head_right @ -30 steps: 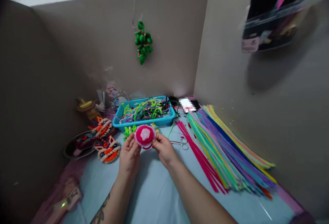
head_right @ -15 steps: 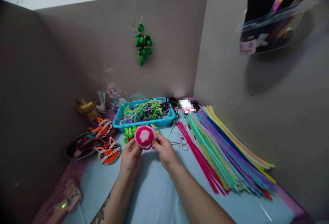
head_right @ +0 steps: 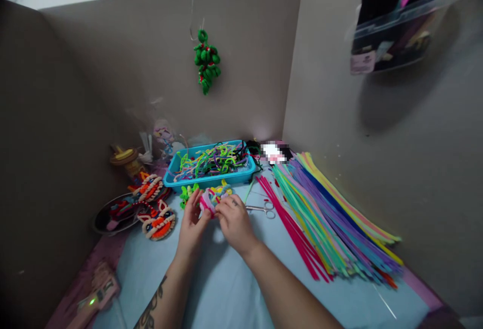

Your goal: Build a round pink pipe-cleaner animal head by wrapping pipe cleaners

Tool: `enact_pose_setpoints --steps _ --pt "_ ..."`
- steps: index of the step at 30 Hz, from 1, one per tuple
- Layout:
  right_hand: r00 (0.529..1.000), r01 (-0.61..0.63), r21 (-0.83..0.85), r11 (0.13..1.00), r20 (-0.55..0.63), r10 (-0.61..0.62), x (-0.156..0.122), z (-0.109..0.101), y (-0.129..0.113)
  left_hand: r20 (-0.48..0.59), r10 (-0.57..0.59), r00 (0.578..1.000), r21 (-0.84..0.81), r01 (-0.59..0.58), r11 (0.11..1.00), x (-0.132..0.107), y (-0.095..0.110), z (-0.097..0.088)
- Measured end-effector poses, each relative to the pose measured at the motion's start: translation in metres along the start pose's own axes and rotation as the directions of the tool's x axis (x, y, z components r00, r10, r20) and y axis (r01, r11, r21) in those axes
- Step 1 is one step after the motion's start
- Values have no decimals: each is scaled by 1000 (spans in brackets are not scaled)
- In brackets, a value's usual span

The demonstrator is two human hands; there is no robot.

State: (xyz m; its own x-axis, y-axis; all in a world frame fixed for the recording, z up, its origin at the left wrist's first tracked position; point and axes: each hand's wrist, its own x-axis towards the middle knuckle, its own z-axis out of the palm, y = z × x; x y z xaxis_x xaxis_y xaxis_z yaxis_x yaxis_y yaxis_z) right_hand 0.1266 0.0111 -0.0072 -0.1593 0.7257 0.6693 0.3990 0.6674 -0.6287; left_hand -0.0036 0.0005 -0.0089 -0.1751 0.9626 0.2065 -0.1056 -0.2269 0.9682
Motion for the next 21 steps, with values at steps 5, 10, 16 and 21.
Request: enact_pose_setpoints --steps 5,10,16,21 --pt "999 -48 74 996 -8 49 0 0 0 66 -9 998 51 6 999 2 -5 -5" --pt "983 -183 171 968 7 185 -1 0 0 69 -22 997 92 15 996 4 -7 -5" --pt "946 -291 228 929 -79 315 1 -1 -2 69 15 998 201 -28 979 3 -5 -4" --pt "918 -361 281 889 -62 392 5 -5 5 161 -104 981 183 73 980 3 -7 -5"
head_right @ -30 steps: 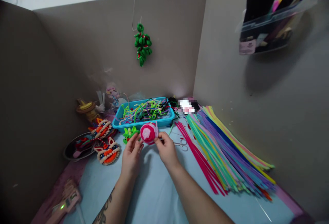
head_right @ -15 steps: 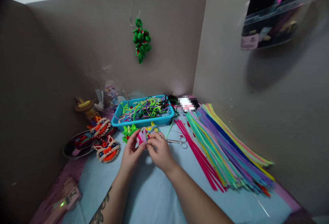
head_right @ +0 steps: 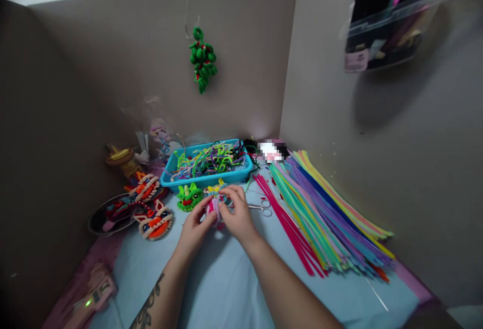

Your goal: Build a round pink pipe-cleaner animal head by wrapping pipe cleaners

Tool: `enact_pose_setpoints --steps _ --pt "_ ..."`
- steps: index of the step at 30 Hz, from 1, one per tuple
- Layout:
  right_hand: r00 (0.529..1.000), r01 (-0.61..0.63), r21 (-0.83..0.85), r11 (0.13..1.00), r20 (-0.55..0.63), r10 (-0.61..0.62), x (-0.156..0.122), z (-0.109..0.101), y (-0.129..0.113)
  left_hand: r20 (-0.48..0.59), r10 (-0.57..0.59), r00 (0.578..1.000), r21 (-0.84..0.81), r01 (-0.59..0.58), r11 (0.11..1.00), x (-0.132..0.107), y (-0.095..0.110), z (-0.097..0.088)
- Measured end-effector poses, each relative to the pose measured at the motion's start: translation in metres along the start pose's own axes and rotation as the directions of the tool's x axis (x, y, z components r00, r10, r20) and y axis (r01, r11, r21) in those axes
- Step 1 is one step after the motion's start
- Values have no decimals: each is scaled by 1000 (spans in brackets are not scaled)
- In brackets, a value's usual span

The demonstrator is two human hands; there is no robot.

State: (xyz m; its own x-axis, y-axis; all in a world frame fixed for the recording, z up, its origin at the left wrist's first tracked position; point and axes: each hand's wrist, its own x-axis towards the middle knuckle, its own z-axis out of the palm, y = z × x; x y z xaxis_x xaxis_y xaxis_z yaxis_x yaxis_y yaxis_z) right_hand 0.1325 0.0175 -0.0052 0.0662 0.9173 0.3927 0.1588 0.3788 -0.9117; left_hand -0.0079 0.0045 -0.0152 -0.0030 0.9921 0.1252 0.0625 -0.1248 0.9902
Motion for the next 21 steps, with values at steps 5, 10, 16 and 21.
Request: enact_pose_setpoints --steps 5,10,16,21 --pt "993 -112 103 988 -25 116 5 -2 5 -79 2 997 -10 -3 1000 1 2 0" --pt "983 -180 151 972 66 171 6 -1 6 -89 192 977 174 -174 969 -1 -1 -1" --pt "974 -212 146 966 114 197 6 -4 2 -35 253 967 267 -235 935 -2 -2 -1" --pt "989 -87 99 991 124 75 8 -11 1 -57 111 992 119 -104 987 -1 1 -2"
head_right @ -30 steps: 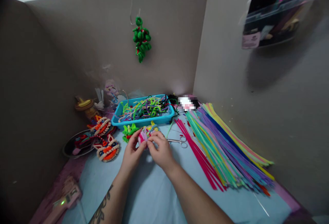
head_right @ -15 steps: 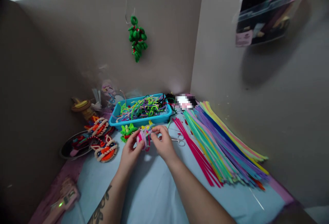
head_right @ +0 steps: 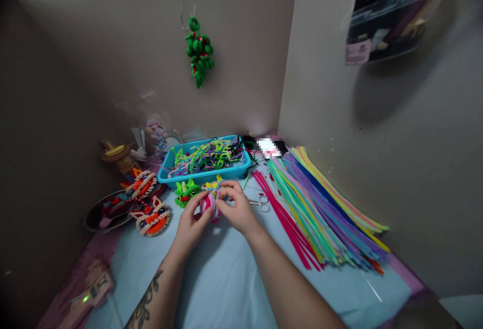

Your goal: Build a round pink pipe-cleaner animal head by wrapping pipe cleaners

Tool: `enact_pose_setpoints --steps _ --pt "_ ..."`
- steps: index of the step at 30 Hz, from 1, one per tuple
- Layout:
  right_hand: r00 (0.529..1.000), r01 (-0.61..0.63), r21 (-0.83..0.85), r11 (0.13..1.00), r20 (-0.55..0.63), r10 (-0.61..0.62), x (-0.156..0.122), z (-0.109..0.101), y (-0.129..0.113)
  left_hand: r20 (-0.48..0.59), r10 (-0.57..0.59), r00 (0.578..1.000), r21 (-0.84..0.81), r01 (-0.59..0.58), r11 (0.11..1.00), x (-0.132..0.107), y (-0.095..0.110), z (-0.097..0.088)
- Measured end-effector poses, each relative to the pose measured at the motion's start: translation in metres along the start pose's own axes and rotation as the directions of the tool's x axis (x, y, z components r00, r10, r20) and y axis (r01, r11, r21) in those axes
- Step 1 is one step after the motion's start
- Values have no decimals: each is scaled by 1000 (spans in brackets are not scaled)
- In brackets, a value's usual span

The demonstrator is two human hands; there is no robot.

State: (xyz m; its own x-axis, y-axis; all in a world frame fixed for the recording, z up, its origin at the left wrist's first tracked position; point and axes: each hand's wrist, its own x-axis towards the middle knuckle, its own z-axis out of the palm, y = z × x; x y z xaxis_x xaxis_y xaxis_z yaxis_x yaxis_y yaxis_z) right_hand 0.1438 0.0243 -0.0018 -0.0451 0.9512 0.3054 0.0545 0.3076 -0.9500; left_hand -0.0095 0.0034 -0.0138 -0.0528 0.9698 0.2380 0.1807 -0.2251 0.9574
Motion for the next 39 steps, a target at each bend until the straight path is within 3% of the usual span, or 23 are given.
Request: enact_pose_setpoints --steps 4,8,15,27,34,39 --pt "999 32 67 997 -31 -30 4 -4 6 45 -99 994 -95 102 990 0 5 0" --pt "999 26 106 994 -29 -23 5 -3 11 95 -100 990 -127 112 986 0 8 0" --pt "999 4 95 995 -53 1 4 1 8 142 -47 989 -117 64 991 -2 3 1" --pt "993 -92 217 972 -49 105 0 11 8 82 52 995 29 -55 998 -5 -2 6" --pt "990 87 -61 994 -104 -93 -3 11 -3 65 71 995 48 -75 996 -6 1 5" --pt "982 146 -109 983 -109 -157 -5 11 -2 77 97 992 117 -105 988 -6 -1 4"
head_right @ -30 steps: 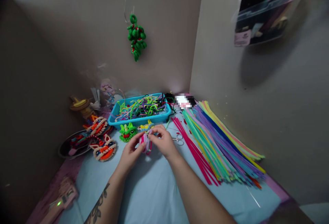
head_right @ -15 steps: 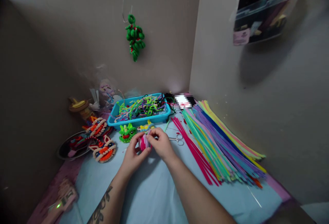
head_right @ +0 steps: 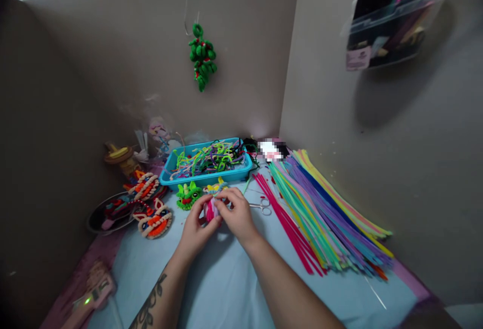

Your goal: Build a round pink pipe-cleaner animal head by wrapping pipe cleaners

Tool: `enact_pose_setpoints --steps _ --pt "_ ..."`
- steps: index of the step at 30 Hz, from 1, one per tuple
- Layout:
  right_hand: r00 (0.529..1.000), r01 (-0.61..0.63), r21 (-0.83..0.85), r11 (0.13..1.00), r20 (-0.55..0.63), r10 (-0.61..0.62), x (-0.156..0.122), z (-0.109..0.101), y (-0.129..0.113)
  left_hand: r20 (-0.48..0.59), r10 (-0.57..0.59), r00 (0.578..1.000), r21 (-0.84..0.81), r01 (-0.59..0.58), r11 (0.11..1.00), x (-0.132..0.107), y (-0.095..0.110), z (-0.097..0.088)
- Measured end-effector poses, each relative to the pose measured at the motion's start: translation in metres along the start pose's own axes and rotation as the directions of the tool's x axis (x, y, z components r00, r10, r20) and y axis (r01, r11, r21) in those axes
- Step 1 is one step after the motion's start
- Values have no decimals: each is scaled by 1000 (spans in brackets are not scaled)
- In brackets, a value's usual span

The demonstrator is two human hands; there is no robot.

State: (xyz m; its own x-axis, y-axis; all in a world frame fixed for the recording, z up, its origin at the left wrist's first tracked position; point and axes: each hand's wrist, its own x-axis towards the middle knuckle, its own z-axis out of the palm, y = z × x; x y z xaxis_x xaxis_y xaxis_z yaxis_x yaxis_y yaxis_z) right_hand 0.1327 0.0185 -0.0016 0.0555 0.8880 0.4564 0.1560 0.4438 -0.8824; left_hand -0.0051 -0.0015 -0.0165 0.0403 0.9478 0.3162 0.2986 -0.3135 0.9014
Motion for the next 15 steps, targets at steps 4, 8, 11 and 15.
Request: enact_pose_setpoints --steps 4,8,11,15 --pt "1000 6 4 1000 13 -6 0 0 4 1 32 999 47 -32 998 0 0 0" --pt "1000 -9 -1 1000 26 9 1 -1 5 3 49 999 71 -50 996 1 1 -1" --pt "998 -14 3 1000 60 13 1 -1 4 -9 53 999 66 -52 996 2 0 -1" --pt "996 -6 -9 1000 86 7 0 -2 3 -19 64 998 74 -62 995 2 -2 -2"
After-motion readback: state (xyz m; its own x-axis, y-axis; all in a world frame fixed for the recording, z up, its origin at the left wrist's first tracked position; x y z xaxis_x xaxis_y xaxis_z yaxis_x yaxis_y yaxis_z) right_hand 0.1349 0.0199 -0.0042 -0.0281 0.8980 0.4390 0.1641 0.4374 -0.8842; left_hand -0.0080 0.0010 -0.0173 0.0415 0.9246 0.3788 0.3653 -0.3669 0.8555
